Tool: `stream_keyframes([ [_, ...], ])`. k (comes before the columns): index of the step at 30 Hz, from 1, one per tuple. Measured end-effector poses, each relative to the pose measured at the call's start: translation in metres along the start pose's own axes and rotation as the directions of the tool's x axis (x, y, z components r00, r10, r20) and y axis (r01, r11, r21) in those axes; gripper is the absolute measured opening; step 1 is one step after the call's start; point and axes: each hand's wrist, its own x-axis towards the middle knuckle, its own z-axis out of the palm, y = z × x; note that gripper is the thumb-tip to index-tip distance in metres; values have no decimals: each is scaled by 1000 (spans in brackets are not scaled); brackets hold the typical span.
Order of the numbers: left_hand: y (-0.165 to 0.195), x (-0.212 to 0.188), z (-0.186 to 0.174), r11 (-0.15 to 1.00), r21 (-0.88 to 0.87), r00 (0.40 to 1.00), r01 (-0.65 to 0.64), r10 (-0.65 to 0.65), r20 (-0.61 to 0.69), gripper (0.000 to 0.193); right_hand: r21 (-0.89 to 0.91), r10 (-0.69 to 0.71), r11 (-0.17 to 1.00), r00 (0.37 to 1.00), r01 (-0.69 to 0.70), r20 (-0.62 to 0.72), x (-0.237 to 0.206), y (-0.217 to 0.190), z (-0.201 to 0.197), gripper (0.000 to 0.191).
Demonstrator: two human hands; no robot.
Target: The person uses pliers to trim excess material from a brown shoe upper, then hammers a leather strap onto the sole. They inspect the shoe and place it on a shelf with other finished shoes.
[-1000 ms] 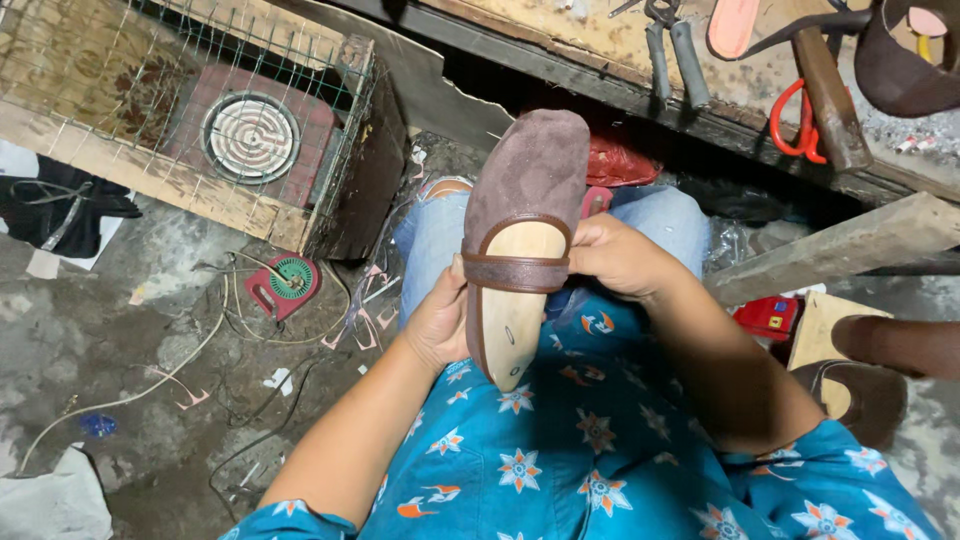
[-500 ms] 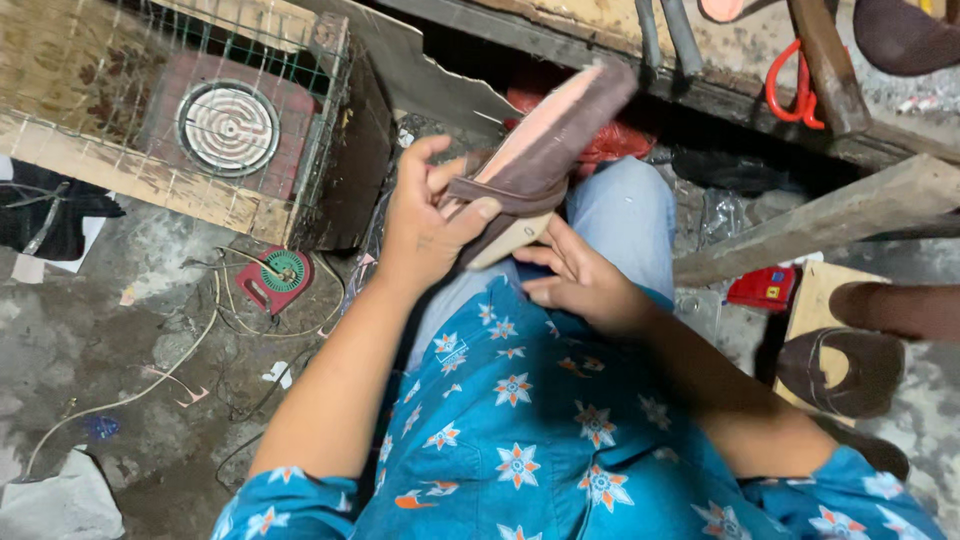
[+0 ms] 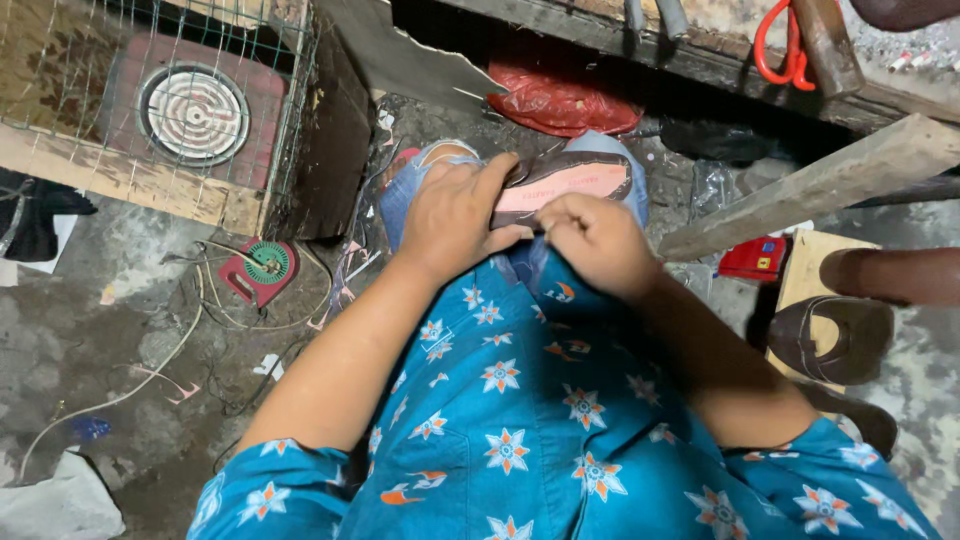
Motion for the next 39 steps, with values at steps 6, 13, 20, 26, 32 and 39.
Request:
stream_keyframes([
  [6, 8, 3, 5, 999, -1, 999, 43, -43, 4, 94, -341, -501, 824, 863, 453, -64, 48, -24, -23, 28],
  [13, 21, -5, 2, 988, 51, 981, 143, -134, -140, 86, -233, -471, 863, 881, 449, -46, 60, -4, -11, 23],
  [20, 21, -1, -3, 990, 27, 982, 140, -135, -135, 80, -177, -485, 864, 873, 472, -38, 66, 4, -8, 22],
  [26, 20, -1, -1, 991, 31, 983, 131, -126, -133, 76, -190, -480, 863, 877, 467, -25, 62, 7, -11, 23],
  [32, 17, -5, 4, 992, 14, 983, 126, -123, -135, 66, -233, -493, 844, 870, 483, 18, 60, 6, -13, 28],
  [39, 11, -6, 10, 995, 34, 985, 90, -84, -152, 59, -418, -535, 737, 836, 531, 119, 45, -17, -19, 37],
])
